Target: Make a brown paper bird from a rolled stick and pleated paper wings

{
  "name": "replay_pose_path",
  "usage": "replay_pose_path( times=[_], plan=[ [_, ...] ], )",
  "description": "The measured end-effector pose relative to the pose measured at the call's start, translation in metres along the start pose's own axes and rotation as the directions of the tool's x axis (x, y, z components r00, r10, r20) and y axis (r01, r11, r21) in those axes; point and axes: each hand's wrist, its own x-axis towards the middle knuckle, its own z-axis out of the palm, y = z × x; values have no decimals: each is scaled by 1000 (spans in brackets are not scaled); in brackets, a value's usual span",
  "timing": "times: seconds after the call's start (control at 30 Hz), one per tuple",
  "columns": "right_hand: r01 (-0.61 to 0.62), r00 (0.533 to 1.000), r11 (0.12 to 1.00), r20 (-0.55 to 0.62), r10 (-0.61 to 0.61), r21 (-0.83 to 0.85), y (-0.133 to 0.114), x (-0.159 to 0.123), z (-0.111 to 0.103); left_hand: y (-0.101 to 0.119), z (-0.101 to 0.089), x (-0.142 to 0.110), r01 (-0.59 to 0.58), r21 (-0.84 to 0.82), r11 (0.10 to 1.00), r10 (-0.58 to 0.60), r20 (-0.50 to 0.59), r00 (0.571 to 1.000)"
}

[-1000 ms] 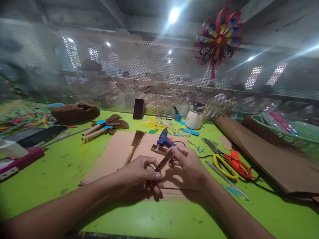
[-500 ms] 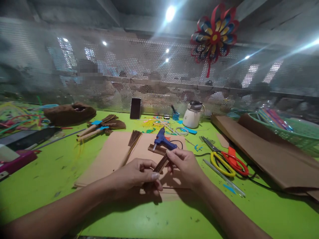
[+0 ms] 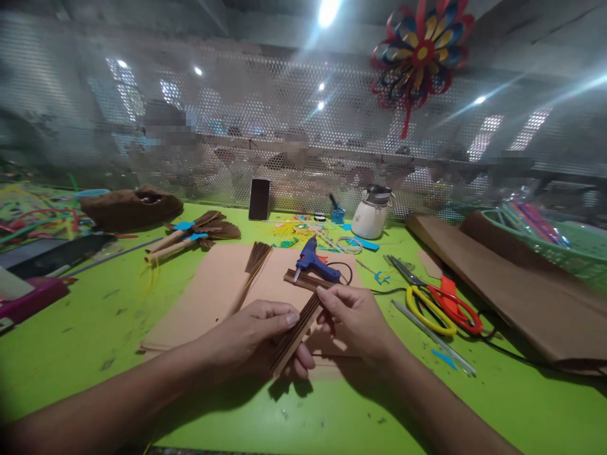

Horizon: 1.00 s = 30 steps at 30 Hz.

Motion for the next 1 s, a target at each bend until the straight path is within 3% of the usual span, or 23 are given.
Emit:
replay_pose_path(
  times=[0.43,0.67,0.83,1.0],
  plan=[
    [16,999,1000,43,-16,2,2,-1,-1,1,-1,0,-1,35,999,2,-15,1000],
    [0,998,1000,56,0,2,5,-1,0,0,-6,2,31,210,977,-32,-2,1000],
    [-26,999,1000,28,26,-11,10,-2,5,3,-3,2,-22,427,904,35,-23,999],
    [-4,997,997,82,11,-81,16,-1,10,2,-6,4,-24,467,884,40,-24,999]
  ],
)
